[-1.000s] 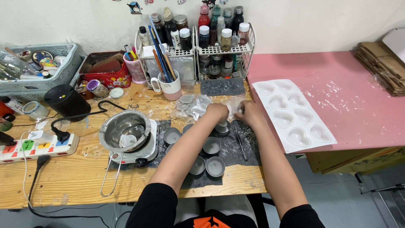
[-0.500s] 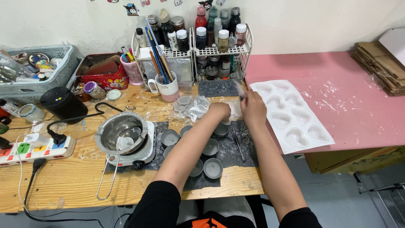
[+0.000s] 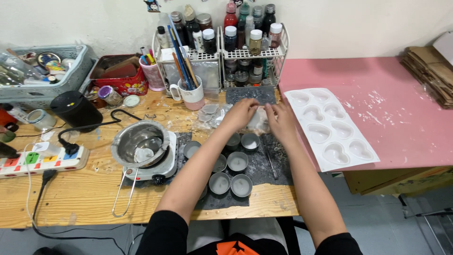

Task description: Preparing wax chunks in small containers and stirring melted wax for candle production.

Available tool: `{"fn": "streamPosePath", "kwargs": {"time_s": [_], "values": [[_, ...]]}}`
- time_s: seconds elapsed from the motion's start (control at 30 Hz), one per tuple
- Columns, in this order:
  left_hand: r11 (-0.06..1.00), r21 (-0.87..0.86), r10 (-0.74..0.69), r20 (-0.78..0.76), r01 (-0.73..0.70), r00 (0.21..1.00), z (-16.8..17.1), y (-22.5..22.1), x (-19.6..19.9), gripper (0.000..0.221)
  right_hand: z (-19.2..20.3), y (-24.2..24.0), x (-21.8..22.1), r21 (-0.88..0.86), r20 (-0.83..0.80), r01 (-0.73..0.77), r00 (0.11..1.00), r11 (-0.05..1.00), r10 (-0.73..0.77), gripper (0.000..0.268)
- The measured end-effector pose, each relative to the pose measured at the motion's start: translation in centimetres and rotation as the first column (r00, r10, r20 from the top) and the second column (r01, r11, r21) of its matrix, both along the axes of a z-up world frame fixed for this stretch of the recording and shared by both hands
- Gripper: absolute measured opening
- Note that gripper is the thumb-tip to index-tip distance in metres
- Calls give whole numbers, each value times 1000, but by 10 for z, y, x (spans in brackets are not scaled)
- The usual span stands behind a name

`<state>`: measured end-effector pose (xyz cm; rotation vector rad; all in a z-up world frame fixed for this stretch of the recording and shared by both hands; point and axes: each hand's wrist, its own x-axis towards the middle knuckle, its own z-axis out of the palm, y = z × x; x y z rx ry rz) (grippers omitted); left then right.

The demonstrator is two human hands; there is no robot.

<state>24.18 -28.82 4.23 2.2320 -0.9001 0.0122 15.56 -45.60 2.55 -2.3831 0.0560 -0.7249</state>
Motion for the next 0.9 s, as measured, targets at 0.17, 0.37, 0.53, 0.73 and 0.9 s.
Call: {"fn": "streamPosePath", "kwargs": {"time_s": [0.17, 0.37, 0.53, 0.73, 0.9], "values": [[934, -356, 13, 87, 19, 996, 13, 41, -36, 23, 12, 30, -15, 734, -80, -313, 841, 603, 534, 36], [862, -504, -110, -75, 57, 991, 41, 85, -73, 31, 22, 56, -35, 819, -17, -324, 811, 474, 584, 30], [930, -363, -144, -219, 57, 965, 36, 106, -81, 38, 15, 76, -50, 783, 34, -339, 860, 521, 509, 29], [964, -102, -259, -130, 247, 957, 44, 125, -89, 42, -2, 82, -59, 809, -2, -302, 857, 505, 516, 37], [914, -216, -393, -253, 344, 884, 45, 131, -90, 42, 8, 78, -64, 899, -42, -253, 763, 358, 645, 40]]}}
